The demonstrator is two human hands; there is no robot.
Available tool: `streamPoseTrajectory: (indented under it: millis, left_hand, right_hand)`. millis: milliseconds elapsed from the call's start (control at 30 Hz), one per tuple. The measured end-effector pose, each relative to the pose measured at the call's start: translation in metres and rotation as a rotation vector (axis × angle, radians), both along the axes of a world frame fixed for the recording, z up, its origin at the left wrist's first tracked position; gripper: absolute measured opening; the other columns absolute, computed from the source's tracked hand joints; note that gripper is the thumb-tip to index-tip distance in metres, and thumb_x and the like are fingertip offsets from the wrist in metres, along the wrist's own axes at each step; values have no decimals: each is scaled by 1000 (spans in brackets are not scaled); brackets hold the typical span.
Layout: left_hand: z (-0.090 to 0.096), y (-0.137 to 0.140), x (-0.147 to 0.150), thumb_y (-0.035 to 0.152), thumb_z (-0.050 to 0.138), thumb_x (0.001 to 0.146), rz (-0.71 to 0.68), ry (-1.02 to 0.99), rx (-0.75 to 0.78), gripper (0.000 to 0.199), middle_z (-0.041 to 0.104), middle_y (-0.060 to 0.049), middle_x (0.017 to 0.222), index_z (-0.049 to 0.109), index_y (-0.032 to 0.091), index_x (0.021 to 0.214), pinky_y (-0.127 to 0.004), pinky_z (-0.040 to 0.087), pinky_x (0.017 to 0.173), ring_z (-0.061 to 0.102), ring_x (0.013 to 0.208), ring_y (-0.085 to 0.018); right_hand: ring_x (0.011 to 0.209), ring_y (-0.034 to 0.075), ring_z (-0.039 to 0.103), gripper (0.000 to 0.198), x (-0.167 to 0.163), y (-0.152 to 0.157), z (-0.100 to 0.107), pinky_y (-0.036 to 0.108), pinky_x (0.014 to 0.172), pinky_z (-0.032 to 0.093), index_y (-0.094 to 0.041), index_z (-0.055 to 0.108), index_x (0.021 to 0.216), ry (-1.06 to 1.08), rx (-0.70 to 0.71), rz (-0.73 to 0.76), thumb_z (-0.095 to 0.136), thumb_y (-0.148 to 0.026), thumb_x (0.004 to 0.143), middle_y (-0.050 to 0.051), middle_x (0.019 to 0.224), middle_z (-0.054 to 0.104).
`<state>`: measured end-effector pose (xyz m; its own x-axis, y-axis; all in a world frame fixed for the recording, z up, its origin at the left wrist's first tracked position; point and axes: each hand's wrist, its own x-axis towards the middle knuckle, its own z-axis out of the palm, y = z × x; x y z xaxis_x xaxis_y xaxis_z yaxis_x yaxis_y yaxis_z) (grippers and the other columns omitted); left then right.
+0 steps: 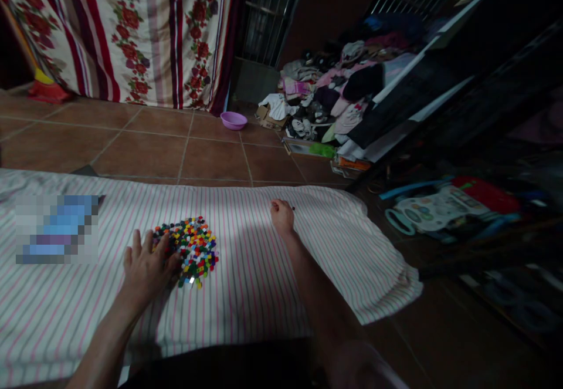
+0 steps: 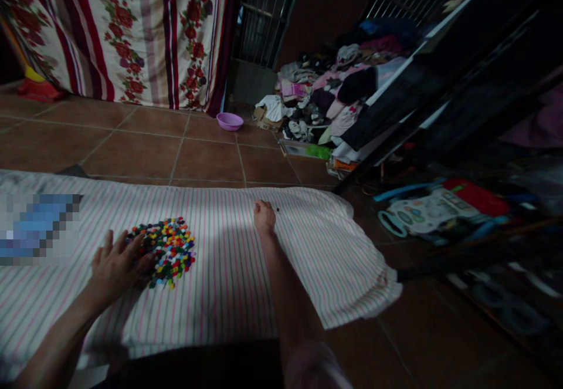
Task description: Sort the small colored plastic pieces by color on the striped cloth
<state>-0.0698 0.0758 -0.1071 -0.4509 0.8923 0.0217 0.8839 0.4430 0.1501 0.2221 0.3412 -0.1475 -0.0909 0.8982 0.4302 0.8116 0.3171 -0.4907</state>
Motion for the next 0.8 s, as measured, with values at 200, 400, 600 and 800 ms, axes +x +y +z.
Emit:
streamPoseTrajectory:
  millis: [200,400,600,800]
  left_hand:
    - [-13,0,-9,45,42,89,-20,-5,47,57,44,-18,148,53,19,139,-59,34,106,22,144,-43]
    - [-15,1,-11,45,42,88,-25,-14,20,58,42,-16,149,51,19,140,-58,33,108,21,145,-43]
    - [2,1,1,41,43,89,25,4,11,56,43,-16,148,52,17,139,-57,31,110,21,145,-42]
    - [15,-3,8,38,44,90,30,-3,-12,53,42,-19,149,54,15,137,-54,29,112,21,146,-41]
  right_hand:
    - [81,19,60,25,2,4,0,30,79,48,-19,69,87,-11,-76,7,50,-9,74,7,87,66]
    - [74,16,59,27,6,5,-4,26,75,48,-21,70,84,35,-23,13,50,-10,71,3,80,65]
    - [73,17,59,29,8,5,1,29,75,50,-20,71,85,66,-75,53,49,-11,69,5,84,67]
    - [77,20,59,29,6,-3,8,34,79,50,-18,71,92,86,4,21,51,-17,72,9,88,65]
